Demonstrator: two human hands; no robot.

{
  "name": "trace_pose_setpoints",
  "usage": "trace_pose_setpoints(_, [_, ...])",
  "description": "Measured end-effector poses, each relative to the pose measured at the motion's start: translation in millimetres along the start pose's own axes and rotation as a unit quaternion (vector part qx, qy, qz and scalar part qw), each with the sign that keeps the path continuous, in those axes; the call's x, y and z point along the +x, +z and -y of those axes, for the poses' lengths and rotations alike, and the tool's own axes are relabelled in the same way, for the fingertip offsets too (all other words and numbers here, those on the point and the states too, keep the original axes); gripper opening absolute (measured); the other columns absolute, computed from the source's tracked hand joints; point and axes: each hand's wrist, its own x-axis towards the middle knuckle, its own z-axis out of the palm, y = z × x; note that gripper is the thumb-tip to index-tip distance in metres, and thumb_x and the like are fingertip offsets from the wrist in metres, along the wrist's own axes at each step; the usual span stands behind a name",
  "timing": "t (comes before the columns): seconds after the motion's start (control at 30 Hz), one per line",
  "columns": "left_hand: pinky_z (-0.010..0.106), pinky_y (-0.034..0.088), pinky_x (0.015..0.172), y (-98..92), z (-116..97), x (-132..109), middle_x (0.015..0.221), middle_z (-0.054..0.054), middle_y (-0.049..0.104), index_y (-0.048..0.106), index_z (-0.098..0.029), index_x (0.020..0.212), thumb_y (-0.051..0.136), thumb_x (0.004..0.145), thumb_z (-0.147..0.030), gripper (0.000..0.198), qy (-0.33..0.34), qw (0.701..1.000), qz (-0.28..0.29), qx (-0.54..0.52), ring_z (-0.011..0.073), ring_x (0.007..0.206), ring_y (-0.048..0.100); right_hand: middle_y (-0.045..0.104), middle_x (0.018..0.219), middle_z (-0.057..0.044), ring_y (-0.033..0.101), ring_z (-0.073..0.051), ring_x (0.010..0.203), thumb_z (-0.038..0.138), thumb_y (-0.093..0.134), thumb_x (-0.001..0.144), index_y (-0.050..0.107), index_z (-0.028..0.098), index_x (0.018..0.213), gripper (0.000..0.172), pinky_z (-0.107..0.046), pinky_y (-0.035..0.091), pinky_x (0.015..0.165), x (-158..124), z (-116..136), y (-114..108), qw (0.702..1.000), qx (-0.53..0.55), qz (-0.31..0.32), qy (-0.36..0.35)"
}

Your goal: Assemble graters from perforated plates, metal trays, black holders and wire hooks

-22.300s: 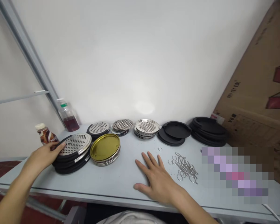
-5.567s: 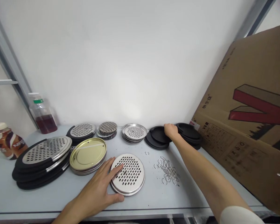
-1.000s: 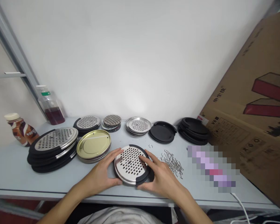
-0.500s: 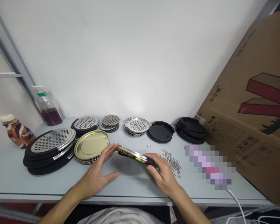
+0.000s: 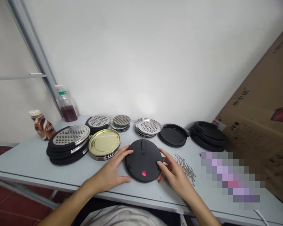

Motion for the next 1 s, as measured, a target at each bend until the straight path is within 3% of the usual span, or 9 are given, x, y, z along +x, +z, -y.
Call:
trace_pose_setpoints(0.1, [0.05, 0.022, 0.121, 1.4, 3.1, 1.1, 0.16, 0.004, 0.028, 0.036, -0.035, 0.147, 0.082, 0.069, -0.016, 0.092, -0.016, 1.0, 0.004, -0.007, 0.0291, 0.147, 0.027, 0.063, 0.12, -0.008, 0.066, -0.015, 0.056, 0.049, 0.052, 0.094, 0.036, 0.028, 0.145, 0.057, -0.033, 0.056, 0.057, -1.2, -0.3, 1.3, 1.0, -0.026, 0.011, 0.007])
trace_pose_setpoints(0.2, [0.05, 0.024, 0.12, 1.1, 4.3, 1.6, 0.159, 0.005, 0.03, 0.037, -0.035, 0.147, 0.084, 0.066, -0.02, 0.095, -0.03, 0.999, 0.014, -0.016, 0.0306, 0.145, 0.029, 0.063, 0.123, -0.009, 0.062, -0.011, 0.052, 0.049, 0.053, 0.093, 0.043, 0.027, 0.142, 0.054, -0.03, 0.053, 0.053, -1.8, -1.9, 1.1, 0.998, -0.05, 0.002, 0.024])
trace_pose_setpoints(0.3, [0.05, 0.024, 0.12, -0.1, 2.5, 1.6, 0.158, 0.006, 0.031, 0.036, -0.034, 0.147, 0.084, 0.067, -0.024, 0.094, -0.034, 0.999, 0.026, -0.015, 0.0316, 0.145, 0.03, 0.072, 0.098, -0.006, 0.058, -0.012, 0.049, 0.048, 0.053, 0.093, 0.043, 0.024, 0.142, 0.056, -0.029, 0.051, 0.053, -1.3, -3.9, 0.0, 0.997, -0.067, 0.009, 0.033])
trace_pose_setpoints(0.4, [0.05, 0.024, 0.12, -1.2, -0.2, 1.4, 0.159, 0.006, 0.03, 0.035, -0.032, 0.149, 0.081, 0.069, -0.025, 0.093, -0.038, 0.998, 0.04, -0.004, 0.0315, 0.145, 0.03, 0.066, 0.061, 0.001, 0.057, -0.015, 0.047, 0.048, 0.053, 0.093, 0.042, 0.02, 0.144, 0.059, -0.029, 0.049, 0.054, -0.2, -3.8, -0.7, 0.996, -0.078, 0.018, 0.042])
trace_pose_setpoints(0.5, [0.048, 0.024, 0.12, -1.3, -1.0, 1.0, 0.158, 0.007, 0.031, 0.034, -0.03, 0.149, 0.079, 0.069, -0.022, 0.092, -0.033, 0.998, 0.045, 0.008, 0.0309, 0.145, 0.03, 0.063, 0.055, 0.003, 0.057, -0.016, 0.047, 0.047, 0.054, 0.092, 0.043, 0.017, 0.143, 0.06, -0.029, 0.048, 0.054, 0.3, -1.7, -0.7, 0.995, -0.087, 0.018, 0.043])
trace_pose_setpoints(0.67, [0.047, 0.026, 0.12, 0.0, 1.6, 0.1, 0.158, 0.007, 0.032, 0.032, -0.029, 0.15, 0.076, 0.069, -0.021, 0.093, -0.013, 0.999, 0.037, 0.018, 0.031, 0.143, 0.032, 0.066, 0.066, 0.001, 0.054, -0.014, 0.045, 0.046, 0.053, 0.092, 0.046, 0.018, 0.14, 0.056, -0.028, 0.046, 0.051, -0.3, 2.1, -0.6, 0.993, -0.111, 0.016, 0.03])
trace_pose_setpoints(0.87, [0.046, 0.026, 0.12, -0.6, 0.9, 1.3, 0.158, 0.007, 0.031, 0.031, -0.027, 0.15, 0.076, 0.069, -0.021, 0.093, -0.017, 0.998, 0.045, 0.03, 0.0303, 0.144, 0.032, 0.069, 0.078, -0.004, 0.062, -0.017, 0.056, 0.043, 0.052, 0.092, 0.048, 0.017, 0.138, 0.053, -0.028, 0.045, 0.052, 0.0, 1.3, -1.2, 0.989, -0.144, 0.011, 0.02])
trace_pose_setpoints(1.0, [0.049, 0.024, 0.12, 0.9, 2.4, 1.3, 0.16, 0.007, 0.026, 0.032, -0.03, 0.15, 0.081, 0.068, -0.029, 0.095, -0.027, 0.996, 0.069, 0.053, 0.0316, 0.146, 0.026, 0.067, 0.112, -0.011, 0.063, -0.014, 0.058, 0.041, 0.053, 0.092, 0.053, 0.018, 0.133, 0.047, -0.03, 0.049, 0.056, 0.3, -1.5, -0.9, 0.989, -0.149, 0.008, 0.004])
